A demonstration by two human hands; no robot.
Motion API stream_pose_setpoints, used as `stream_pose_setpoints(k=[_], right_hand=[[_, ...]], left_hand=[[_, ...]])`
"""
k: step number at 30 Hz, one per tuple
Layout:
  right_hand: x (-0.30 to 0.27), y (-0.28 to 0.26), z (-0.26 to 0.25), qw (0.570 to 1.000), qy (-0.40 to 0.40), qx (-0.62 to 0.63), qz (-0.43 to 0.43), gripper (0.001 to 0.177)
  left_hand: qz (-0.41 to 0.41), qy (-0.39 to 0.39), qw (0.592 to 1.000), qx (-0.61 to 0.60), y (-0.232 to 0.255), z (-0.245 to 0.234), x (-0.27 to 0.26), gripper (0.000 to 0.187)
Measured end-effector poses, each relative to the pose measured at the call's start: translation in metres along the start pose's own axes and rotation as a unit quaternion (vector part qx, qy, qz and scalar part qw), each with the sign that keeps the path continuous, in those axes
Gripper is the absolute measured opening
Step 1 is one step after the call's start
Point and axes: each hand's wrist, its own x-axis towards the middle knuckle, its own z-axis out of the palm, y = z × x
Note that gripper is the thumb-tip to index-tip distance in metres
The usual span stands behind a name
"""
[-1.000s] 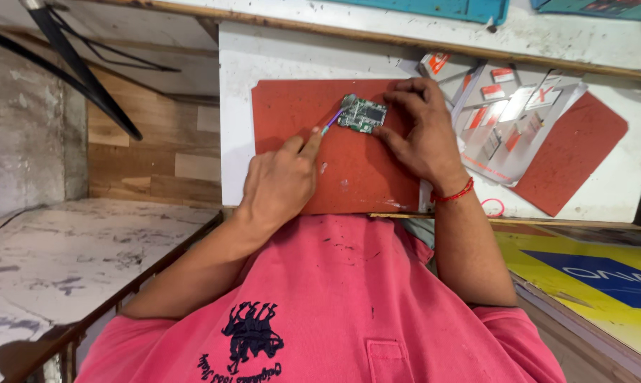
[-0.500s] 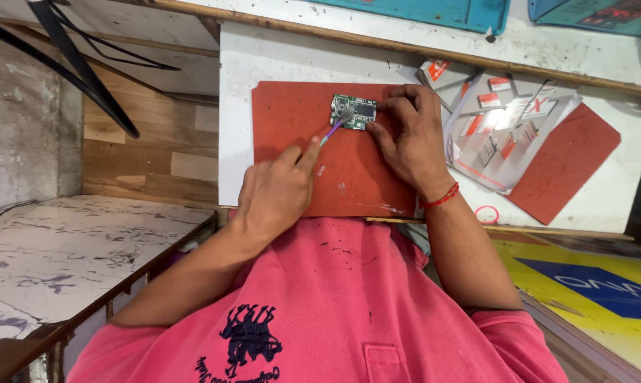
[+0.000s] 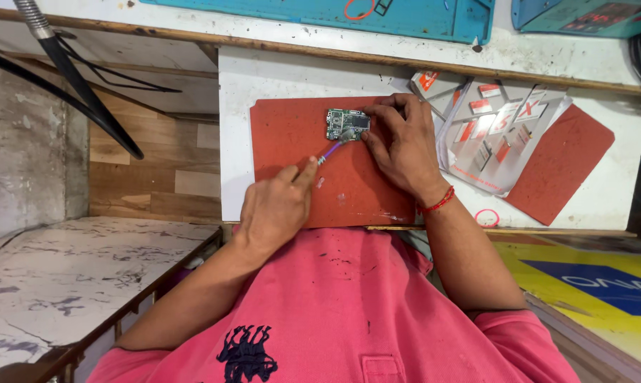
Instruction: The person uses a small brush to clean a circuit board placed on a red mat. They then use a hot air gun to apply heat to the board, likely for soldering or component removal. The person handles the board and tools with both hands throughout the process.
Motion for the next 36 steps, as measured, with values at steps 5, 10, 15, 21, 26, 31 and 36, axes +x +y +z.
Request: stream_pose_setpoints(k=[5,10,15,21,26,31,36], right_hand=[[0.001,0.0,0.003,1.0,0.008,0.004,0.002,0.036],[0.002,0.0,0.001,1.0,0.012,0.0,0.008,0.037],[0.007,-0.004,-0.004,1.0,0.006,0.002,0.008,0.036],[0.008,-0.006,-0.006,1.0,-0.004,0.008,0.025,0.035],[0.007,-0.007,-0.012,1.0,-0.014,0.014,0.013,0.04],[0.012,-0.008,-0.011,0.999,-0.004,0.009,0.031,0.038],[0.001,-0.003,-0.001,1.0,0.012,-0.025,0.011,0.037]], left_hand=[[-0.034,0.03,0.998,-0.04,-0.012,0.013,0.032,0.032],[0.015,0.042,0.997,-0.063,-0.014,0.008,0.026,0.037],[-0.049,0.003,0.997,-0.066,-0.008,-0.005,0.016,0.032],[-0.029,-0.003,0.998,-0.047,-0.004,0.011,0.033,0.037],[-0.02,0.065,0.994,-0.084,-0.021,0.005,0.032,0.035],[-0.027,-0.022,0.998,-0.056,-0.01,0.001,0.022,0.036],[-0.048,0.047,0.998,-0.019,-0.004,0.007,0.026,0.039]])
